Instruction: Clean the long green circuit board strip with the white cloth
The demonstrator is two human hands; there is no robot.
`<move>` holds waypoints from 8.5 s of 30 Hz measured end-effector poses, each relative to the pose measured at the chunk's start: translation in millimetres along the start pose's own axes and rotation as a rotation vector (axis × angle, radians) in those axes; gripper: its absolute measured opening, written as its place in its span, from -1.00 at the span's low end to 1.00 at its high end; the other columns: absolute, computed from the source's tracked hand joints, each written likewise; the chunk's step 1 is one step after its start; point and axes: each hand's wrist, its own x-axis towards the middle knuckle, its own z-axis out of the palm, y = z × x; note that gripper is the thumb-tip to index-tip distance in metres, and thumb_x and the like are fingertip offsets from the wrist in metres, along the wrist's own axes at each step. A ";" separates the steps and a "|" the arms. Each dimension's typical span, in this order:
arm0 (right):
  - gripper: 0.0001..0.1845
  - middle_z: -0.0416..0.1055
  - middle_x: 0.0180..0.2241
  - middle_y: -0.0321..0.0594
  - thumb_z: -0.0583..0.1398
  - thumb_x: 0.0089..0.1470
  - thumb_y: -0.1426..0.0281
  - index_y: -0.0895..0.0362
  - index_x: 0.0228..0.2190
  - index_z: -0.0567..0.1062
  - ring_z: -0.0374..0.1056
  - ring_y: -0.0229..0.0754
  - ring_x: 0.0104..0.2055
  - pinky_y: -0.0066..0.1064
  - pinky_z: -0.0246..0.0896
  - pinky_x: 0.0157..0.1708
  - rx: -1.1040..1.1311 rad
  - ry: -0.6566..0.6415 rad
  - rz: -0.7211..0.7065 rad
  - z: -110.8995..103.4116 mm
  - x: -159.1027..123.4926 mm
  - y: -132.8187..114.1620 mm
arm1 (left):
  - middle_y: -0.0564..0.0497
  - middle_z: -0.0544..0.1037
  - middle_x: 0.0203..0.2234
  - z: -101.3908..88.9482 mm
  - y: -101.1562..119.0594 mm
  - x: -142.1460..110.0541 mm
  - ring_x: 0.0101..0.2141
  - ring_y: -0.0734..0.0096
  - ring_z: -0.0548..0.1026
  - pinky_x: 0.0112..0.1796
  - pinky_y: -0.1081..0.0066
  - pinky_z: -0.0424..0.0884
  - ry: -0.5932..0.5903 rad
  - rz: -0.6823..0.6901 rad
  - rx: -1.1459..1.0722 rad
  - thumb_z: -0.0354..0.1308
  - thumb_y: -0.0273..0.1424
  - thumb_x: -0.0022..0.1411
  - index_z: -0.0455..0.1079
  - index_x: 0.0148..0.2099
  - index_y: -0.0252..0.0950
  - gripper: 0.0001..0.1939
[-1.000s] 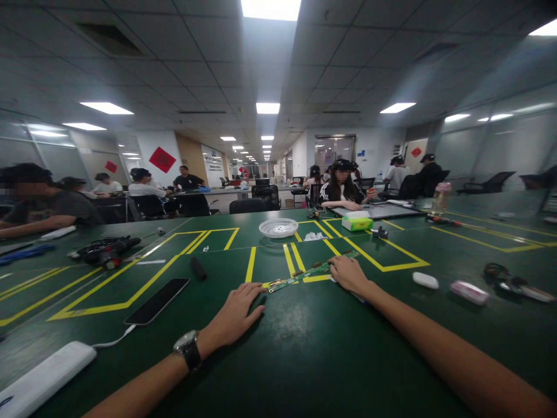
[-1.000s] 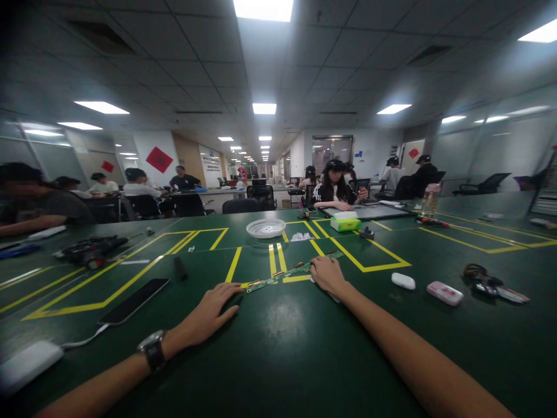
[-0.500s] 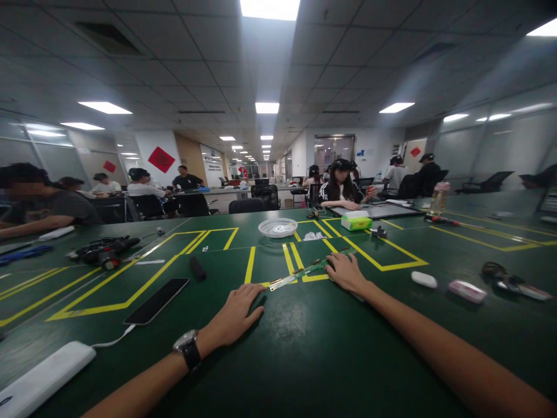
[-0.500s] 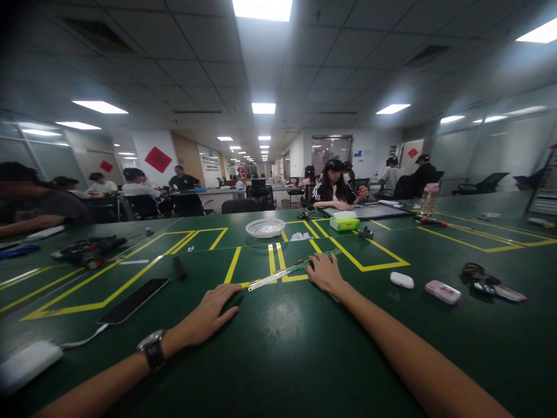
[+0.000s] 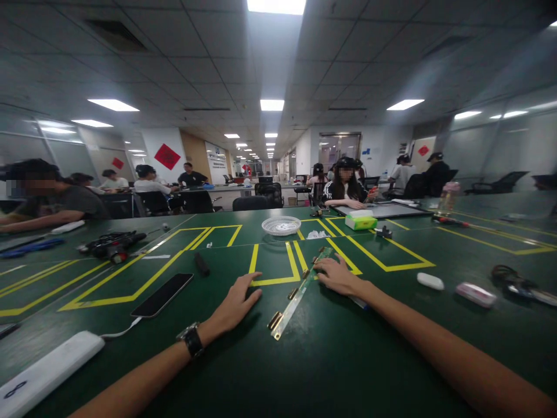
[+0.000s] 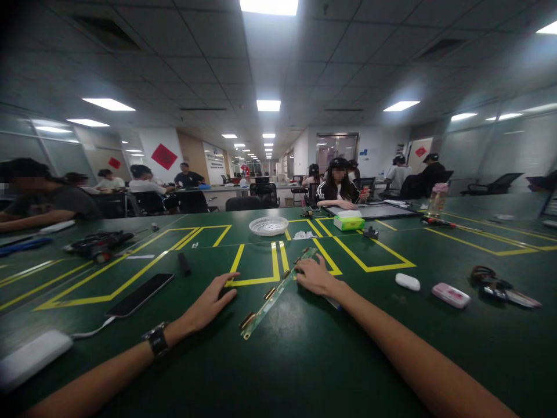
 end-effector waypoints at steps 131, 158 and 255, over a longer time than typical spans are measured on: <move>-0.57 0.34 0.17 -0.15 0.02 0.30 0.39 0.04 0.16 0.38 0.08 -0.08 0.29 -0.10 -0.18 0.25 0.242 -0.009 -0.468 -1.8 -56.7 -87.9 | 0.03 0.03 0.38 -14.0 23.0 -7.7 0.33 0.03 0.01 0.24 0.01 -0.07 -0.396 0.349 0.151 -0.02 -0.04 0.41 0.01 0.40 -0.01 -0.40; -0.51 0.25 0.24 -0.13 0.09 0.25 0.44 0.05 0.20 0.31 0.07 -0.10 0.31 -0.12 -0.07 0.24 0.258 -0.120 -0.767 -9.2 -44.9 -97.1 | 0.00 0.03 0.38 -13.8 27.1 -10.1 0.26 0.04 0.15 0.23 0.03 0.05 -0.369 0.385 0.086 -0.03 -0.04 0.42 -0.29 0.46 -0.03 -0.27; -0.61 0.41 0.04 -0.06 0.02 0.31 0.40 0.18 0.08 0.45 0.28 -0.08 0.07 -0.23 0.15 0.09 0.243 -0.096 -0.446 -17.5 -66.9 -96.3 | -0.02 0.12 0.34 -6.5 18.6 -5.0 0.29 0.02 0.07 0.20 -0.03 0.05 -0.315 0.242 0.236 -0.06 0.04 0.39 0.08 0.37 -0.04 -0.39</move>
